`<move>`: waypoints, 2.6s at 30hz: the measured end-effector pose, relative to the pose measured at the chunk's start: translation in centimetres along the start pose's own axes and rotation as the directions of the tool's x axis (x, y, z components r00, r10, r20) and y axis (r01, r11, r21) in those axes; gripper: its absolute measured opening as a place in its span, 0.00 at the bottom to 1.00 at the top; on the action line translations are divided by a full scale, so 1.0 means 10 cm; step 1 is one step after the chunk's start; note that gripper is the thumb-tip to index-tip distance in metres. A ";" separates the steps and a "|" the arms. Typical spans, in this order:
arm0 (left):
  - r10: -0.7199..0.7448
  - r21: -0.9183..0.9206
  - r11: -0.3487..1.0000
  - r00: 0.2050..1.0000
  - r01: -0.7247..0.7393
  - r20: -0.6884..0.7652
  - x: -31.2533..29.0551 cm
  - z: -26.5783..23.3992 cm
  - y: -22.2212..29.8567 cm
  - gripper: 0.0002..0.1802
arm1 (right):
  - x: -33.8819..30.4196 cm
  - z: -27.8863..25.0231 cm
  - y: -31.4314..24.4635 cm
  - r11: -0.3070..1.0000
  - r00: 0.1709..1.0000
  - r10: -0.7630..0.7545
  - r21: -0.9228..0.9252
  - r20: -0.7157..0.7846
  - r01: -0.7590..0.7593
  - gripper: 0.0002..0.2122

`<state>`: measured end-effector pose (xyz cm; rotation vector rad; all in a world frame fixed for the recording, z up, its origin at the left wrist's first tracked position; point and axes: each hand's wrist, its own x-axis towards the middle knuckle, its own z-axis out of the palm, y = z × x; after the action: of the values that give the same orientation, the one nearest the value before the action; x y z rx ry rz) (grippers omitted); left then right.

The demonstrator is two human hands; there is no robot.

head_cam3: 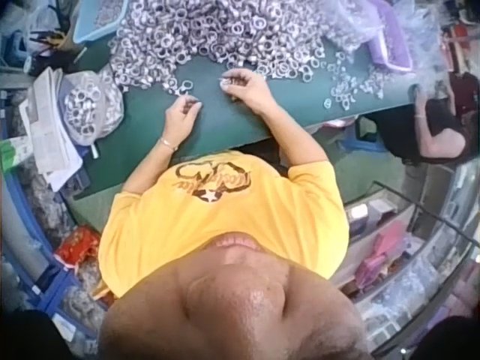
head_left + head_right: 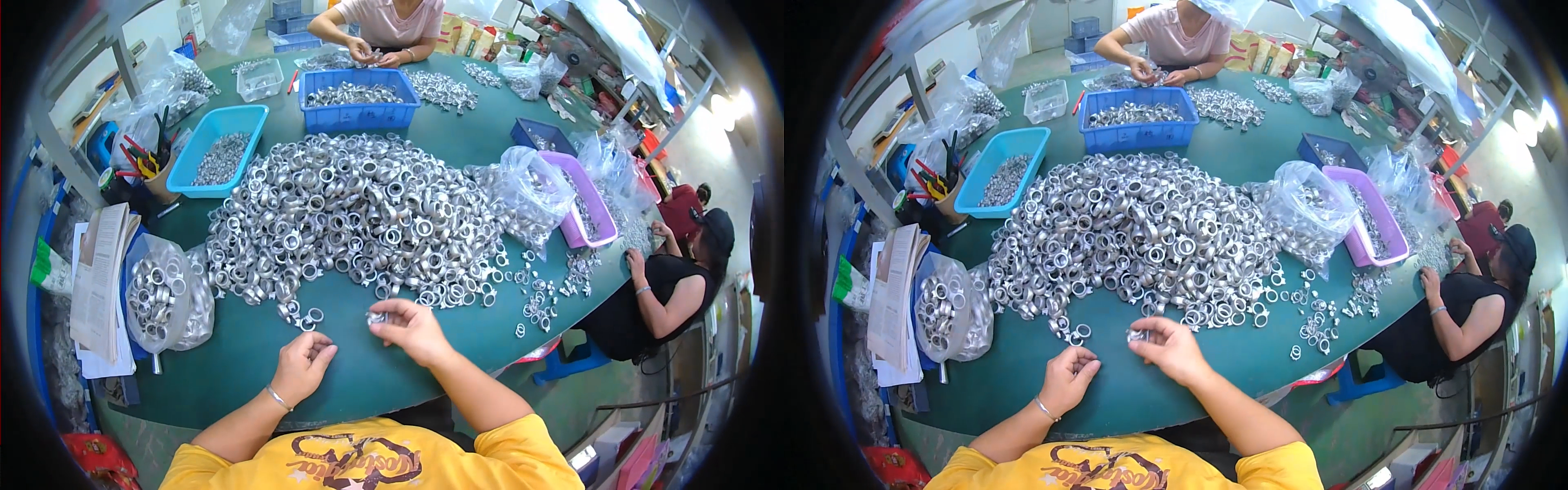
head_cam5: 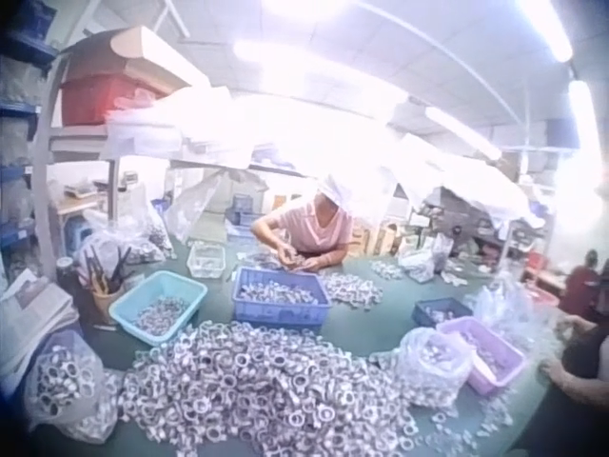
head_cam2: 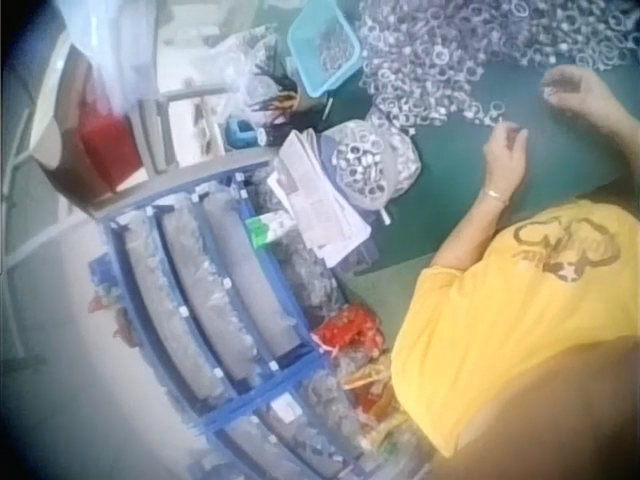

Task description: The person assembles metal components by hand, inserting small metal pins into ring-shaped parts and placing the finished assemblies onto the work table.

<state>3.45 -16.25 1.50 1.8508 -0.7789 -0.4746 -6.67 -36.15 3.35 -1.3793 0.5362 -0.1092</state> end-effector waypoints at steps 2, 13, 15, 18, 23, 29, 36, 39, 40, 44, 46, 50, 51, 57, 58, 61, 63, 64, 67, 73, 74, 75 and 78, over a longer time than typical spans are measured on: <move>-0.050 -0.122 0.991 0.999 0.050 0.000 -0.03 0.04 -0.07 0.12 | 0.00 -0.01 0.00 0.985 0.989 -0.147 -0.091 -0.015 0.145 0.14; -0.300 -0.411 0.845 0.940 0.342 0.165 -0.08 -0.03 -0.08 0.12 | -0.04 -0.09 -0.37 0.916 0.989 0.072 0.385 0.132 -0.118 0.10; -0.186 -0.483 0.842 0.970 0.240 0.157 -0.11 -0.04 -0.12 0.12 | 0.06 -0.26 -0.53 0.853 0.992 0.080 0.507 0.102 -0.121 0.09; -0.177 -0.465 0.855 0.972 0.229 0.153 -0.08 -0.03 -0.15 0.11 | 0.29 -0.42 -0.81 0.856 0.997 -0.069 0.514 0.018 0.050 0.09; -0.179 -0.411 0.883 0.972 0.227 0.152 -0.09 0.00 -0.10 0.10 | 0.70 -0.78 -1.25 0.814 0.974 -0.160 0.537 -0.158 0.221 0.04; -0.151 -0.423 0.888 0.983 0.181 0.105 -0.13 0.00 -0.16 0.08 | 1.30 -1.06 -1.58 0.919 0.980 -0.044 0.376 -0.194 0.116 0.03; -0.079 -0.346 0.933 0.995 0.096 0.064 -0.09 0.07 -0.15 0.06 | 2.68 -1.92 -2.11 0.846 0.800 -0.304 0.240 -0.516 0.476 0.04; -0.116 -0.349 0.929 0.993 0.122 0.037 -0.09 0.02 -0.09 0.05 | 2.90 -1.95 -2.22 0.815 0.738 -0.300 0.240 -0.605 0.528 0.04; -0.097 -0.280 0.955 0.995 0.096 0.012 -0.08 0.04 -0.08 0.05 | 2.95 -2.05 -2.17 0.838 0.736 -0.308 0.193 -0.603 0.510 0.06; 0.020 -0.088 0.996 1.000 -0.020 0.002 -0.08 0.03 -0.03 0.03 | 2.85 -1.92 -1.85 0.840 0.775 -0.234 0.280 -0.588 0.466 0.10; 0.006 -0.076 0.997 1.000 -0.006 0.004 -0.08 0.01 0.00 0.03 | 2.68 -1.64 -1.86 0.845 0.801 -0.290 0.253 -0.523 0.471 0.09; 0.032 -0.073 0.997 0.999 -0.031 0.007 -0.08 0.01 0.04 0.03 | 2.30 -1.09 -1.86 0.872 0.829 -0.480 -0.052 -0.286 0.487 0.08; 0.056 -0.061 0.997 0.998 -0.055 0.015 -0.08 0.01 0.03 0.03 | 2.24 -0.97 -1.85 0.842 0.832 -0.525 -0.250 -0.180 0.477 0.07; 0.096 -0.040 0.995 0.995 -0.096 -0.001 -0.07 0.02 0.03 0.04 | 2.27 -0.73 -1.75 0.567 0.757 -0.626 -0.557 0.187 0.607 0.11; 0.105 -0.038 0.994 0.995 -0.105 -0.004 -0.06 0.03 0.02 0.04 | 2.24 -0.68 -1.76 0.475 0.749 -0.628 -0.660 0.209 0.582 0.12; 0.135 -0.031 0.990 0.991 -0.135 -0.026 -0.06 0.04 0.00 0.04 | 2.15 -0.46 -1.81 0.408 0.789 -0.577 -0.762 0.211 0.503 0.13; 0.133 -0.038 0.990 0.991 -0.134 -0.034 -0.07 0.05 -0.04 0.04 | 2.06 -0.33 -1.86 0.316 0.784 -0.549 -0.795 0.291 0.517 0.12; 0.153 -0.032 0.988 0.988 -0.154 -0.034 -0.08 0.06 -0.05 0.04 | 2.02 -0.32 -1.86 0.311 0.780 -0.552 -0.796 0.294 0.520 0.12; 0.167 -0.039 0.985 0.985 -0.169 -0.042 -0.08 0.09 -0.07 0.05 | 1.94 -0.34 -1.84 0.460 0.822 -0.565 -0.800 0.072 0.386 0.10; 0.131 -0.044 0.990 0.991 -0.133 -0.042 -0.11 0.12 -0.14 0.06 | 1.42 -0.27 -1.71 0.906 0.923 -0.359 -0.286 -0.135 0.311 0.09; 0.136 -0.103 0.985 0.989 -0.142 -0.063 -0.10 0.14 -0.19 0.08 | 1.24 -0.17 -1.60 0.943 0.958 -0.275 -0.218 -0.086 0.251 0.09; 0.132 -0.161 0.976 0.988 -0.144 -0.087 -0.11 0.14 -0.22 0.10 | 1.00 0.04 -1.51 0.938 0.971 -0.230 -0.278 -0.062 0.205 0.09; 0.052 -0.400 0.912 0.993 -0.089 -0.103 -0.08 0.11 -0.18 0.20 | 0.55 0.36 -0.95 0.983 0.994 -0.061 -0.166 0.085 0.075 0.10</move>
<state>2.73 -15.95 -0.55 1.4426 -0.6296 -0.4632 1.92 -36.96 11.10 -1.5611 0.4389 -0.0649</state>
